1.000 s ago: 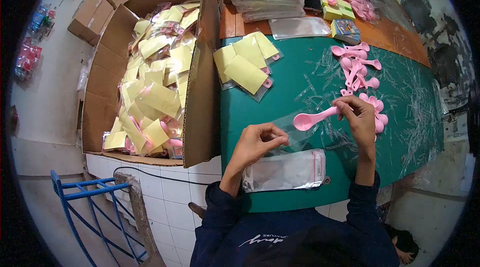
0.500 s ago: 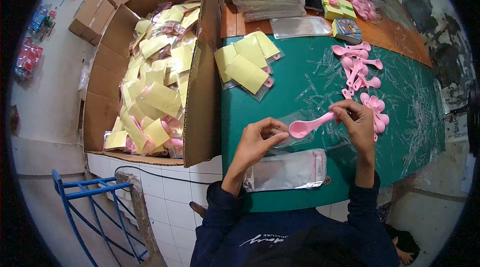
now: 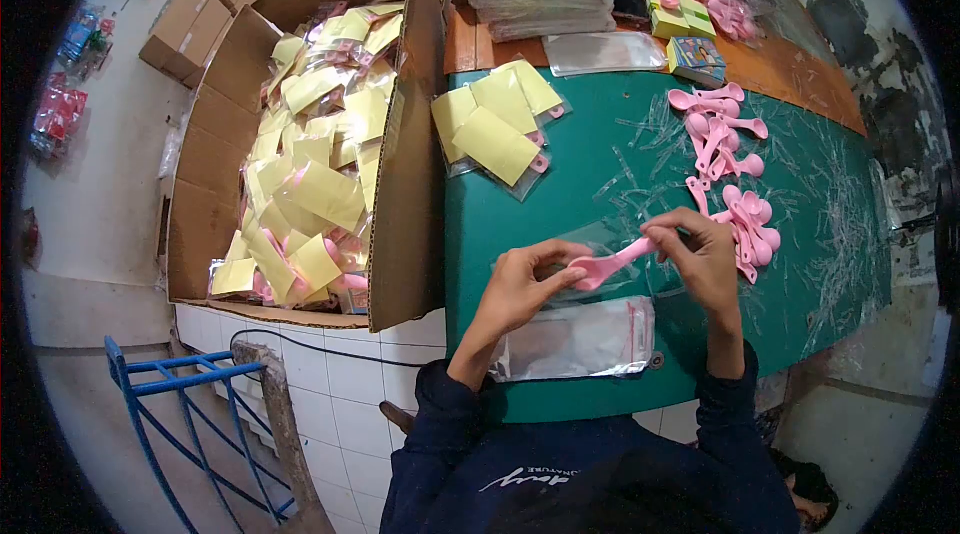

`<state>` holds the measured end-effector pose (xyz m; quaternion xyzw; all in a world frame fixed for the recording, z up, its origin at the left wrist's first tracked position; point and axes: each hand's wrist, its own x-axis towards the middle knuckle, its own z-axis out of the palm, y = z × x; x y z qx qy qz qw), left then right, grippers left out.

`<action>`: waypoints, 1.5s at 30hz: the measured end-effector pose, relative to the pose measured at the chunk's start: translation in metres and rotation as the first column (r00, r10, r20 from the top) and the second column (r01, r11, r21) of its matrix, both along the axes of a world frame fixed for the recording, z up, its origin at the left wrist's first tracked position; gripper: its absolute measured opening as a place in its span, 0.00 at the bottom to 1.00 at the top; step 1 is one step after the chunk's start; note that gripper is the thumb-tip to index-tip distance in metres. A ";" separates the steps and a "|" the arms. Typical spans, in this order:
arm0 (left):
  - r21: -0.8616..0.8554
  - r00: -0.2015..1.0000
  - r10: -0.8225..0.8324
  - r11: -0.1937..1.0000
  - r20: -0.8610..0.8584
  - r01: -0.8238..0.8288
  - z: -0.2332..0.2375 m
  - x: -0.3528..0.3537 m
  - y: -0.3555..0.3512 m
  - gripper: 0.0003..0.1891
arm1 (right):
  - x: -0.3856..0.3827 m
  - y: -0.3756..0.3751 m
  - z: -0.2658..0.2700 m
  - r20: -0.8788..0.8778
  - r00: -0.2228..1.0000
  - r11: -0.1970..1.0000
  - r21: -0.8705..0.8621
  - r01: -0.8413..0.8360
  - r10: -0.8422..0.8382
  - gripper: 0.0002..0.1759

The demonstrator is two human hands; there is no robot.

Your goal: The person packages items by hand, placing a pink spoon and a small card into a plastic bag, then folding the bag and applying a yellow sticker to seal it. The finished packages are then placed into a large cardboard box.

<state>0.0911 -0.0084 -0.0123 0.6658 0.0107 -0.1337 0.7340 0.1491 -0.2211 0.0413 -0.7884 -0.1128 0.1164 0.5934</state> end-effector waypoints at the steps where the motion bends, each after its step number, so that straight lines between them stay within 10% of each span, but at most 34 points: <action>1: -0.004 1.000 -0.025 1.000 0.014 0.025 -0.001 0.000 -0.001 0.15 | -0.001 0.002 -0.001 0.001 0.999 0.999 0.002 -0.033 0.033 0.07; 7: -0.024 0.996 -0.034 0.999 0.081 0.036 0.007 -0.002 -0.001 0.14 | -0.004 0.006 0.002 0.046 0.982 0.980 -0.087 -0.176 0.181 0.07; 10: 0.229 0.961 -0.277 0.934 -0.024 0.275 0.012 0.000 0.009 0.13 | -0.005 0.006 0.007 0.041 0.971 0.972 -0.001 -0.237 0.237 0.08; 16: 0.043 0.981 -0.087 0.996 0.175 0.081 0.017 -0.007 0.006 0.13 | 0.017 -0.043 0.043 0.108 0.992 0.996 0.047 -0.077 0.071 0.10; 19: -0.125 0.949 -0.025 0.990 0.315 0.068 0.024 -0.012 0.007 0.13 | 0.076 -0.116 0.026 0.304 0.858 0.792 0.345 -0.504 0.414 0.12; 21: -0.250 0.935 0.013 0.965 0.355 0.081 0.029 -0.018 0.005 0.15 | 0.125 -0.157 0.008 0.273 0.941 0.969 -0.197 -0.149 0.201 0.17; 22: -0.311 0.926 0.041 0.947 0.375 0.084 0.032 -0.021 0.004 0.15 | 0.150 -0.163 -0.007 0.484 0.874 0.811 -0.523 0.263 0.029 0.19; 25: -0.355 0.911 0.011 0.923 0.411 0.149 0.047 -0.032 -0.002 0.15 | 0.212 -0.163 -0.025 0.611 0.784 0.471 -0.727 0.500 0.111 0.21; 26: -0.399 0.903 0.003 0.898 0.429 0.186 0.051 -0.035 -0.006 0.14 | 0.234 -0.160 -0.030 0.640 0.754 0.335 -0.750 0.570 0.149 0.22; 31: -0.625 0.887 0.123 0.752 0.445 0.209 0.049 -0.058 -0.020 0.14 | 0.349 -0.140 -0.074 0.628 0.775 0.616 -0.586 0.527 -0.066 0.26; 36: -0.644 0.887 0.140 0.738 0.439 0.202 0.048 -0.075 -0.008 0.15 | 0.329 -0.098 -0.059 0.479 0.868 0.560 -0.687 0.464 -0.132 0.21; 40: -0.646 0.928 0.101 0.745 0.358 0.168 0.037 -0.075 -0.007 0.16 | 0.326 -0.102 -0.077 0.810 0.586 0.273 -0.556 0.785 -0.036 0.15; 42: -0.644 0.934 0.108 0.751 0.341 0.148 0.035 -0.072 -0.007 0.16 | 0.329 -0.110 -0.085 0.907 0.421 0.567 -0.339 0.751 -0.015 0.11; 45: -0.710 0.914 0.216 0.697 0.343 0.102 0.025 -0.068 -0.002 0.18 | 0.324 -0.114 -0.074 0.874 0.478 0.591 -0.344 0.730 -0.081 0.10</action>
